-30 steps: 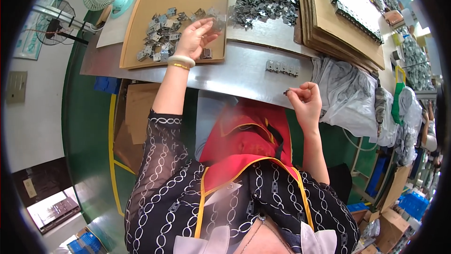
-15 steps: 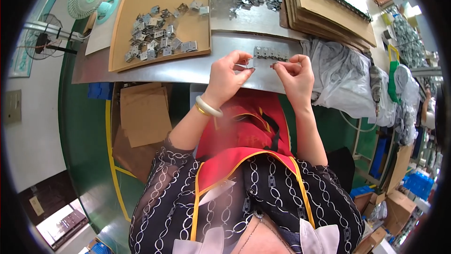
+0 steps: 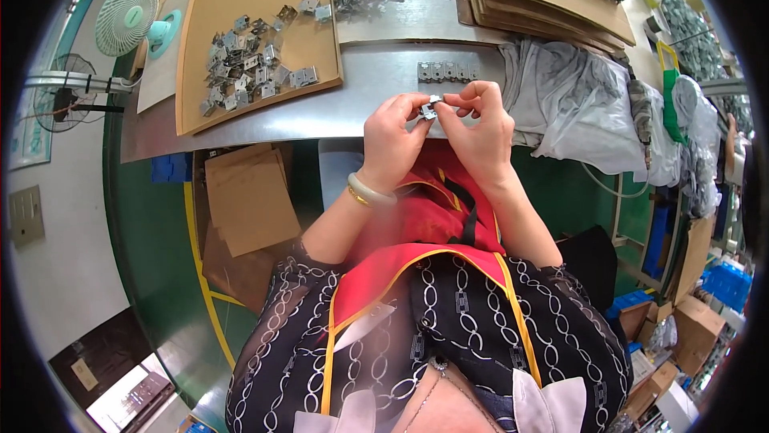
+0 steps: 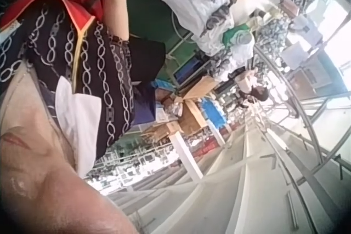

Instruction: The person assembles small metal components into plastic housings by hand, taking parts from storage trays and cardboard inserts at a factory workbench.

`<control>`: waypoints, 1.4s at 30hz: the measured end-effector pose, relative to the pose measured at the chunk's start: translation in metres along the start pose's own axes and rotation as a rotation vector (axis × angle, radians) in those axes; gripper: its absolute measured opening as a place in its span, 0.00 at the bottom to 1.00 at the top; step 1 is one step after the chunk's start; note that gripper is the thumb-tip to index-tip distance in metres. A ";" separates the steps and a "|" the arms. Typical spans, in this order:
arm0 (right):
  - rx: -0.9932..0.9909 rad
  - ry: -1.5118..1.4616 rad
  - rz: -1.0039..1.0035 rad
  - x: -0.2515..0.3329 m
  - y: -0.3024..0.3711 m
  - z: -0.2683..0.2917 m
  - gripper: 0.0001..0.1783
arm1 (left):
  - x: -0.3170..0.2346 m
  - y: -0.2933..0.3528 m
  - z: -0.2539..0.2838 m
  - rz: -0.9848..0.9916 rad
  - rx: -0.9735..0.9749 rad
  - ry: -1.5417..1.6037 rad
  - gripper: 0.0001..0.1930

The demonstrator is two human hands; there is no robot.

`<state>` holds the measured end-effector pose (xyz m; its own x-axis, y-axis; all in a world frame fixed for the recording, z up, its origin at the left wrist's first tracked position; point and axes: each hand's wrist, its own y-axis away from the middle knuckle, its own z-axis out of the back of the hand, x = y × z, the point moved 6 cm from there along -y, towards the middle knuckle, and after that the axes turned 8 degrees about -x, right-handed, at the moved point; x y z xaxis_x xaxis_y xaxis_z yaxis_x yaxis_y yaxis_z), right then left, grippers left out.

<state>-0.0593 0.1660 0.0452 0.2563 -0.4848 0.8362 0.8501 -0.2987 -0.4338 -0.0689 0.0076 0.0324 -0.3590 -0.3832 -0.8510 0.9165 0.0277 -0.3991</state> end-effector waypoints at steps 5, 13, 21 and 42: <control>-0.011 0.052 0.089 0.002 0.000 0.000 0.21 | 0.001 0.003 -0.004 0.028 -0.029 0.045 0.16; 0.029 0.078 0.065 0.003 -0.006 0.001 0.19 | -0.001 0.003 -0.007 0.009 -0.074 0.081 0.14; 0.086 0.170 0.109 0.008 -0.010 -0.001 0.15 | -0.002 0.006 -0.010 -0.048 -0.105 0.056 0.13; 0.456 -0.276 -0.213 -0.030 -0.008 -0.003 0.21 | -0.009 0.018 -0.004 -0.302 -0.089 0.091 0.17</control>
<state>-0.0748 0.1809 0.0224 0.1166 -0.2019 0.9724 0.9929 0.0480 -0.1091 -0.0500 0.0158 0.0316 -0.6301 -0.3025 -0.7152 0.7487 0.0074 -0.6629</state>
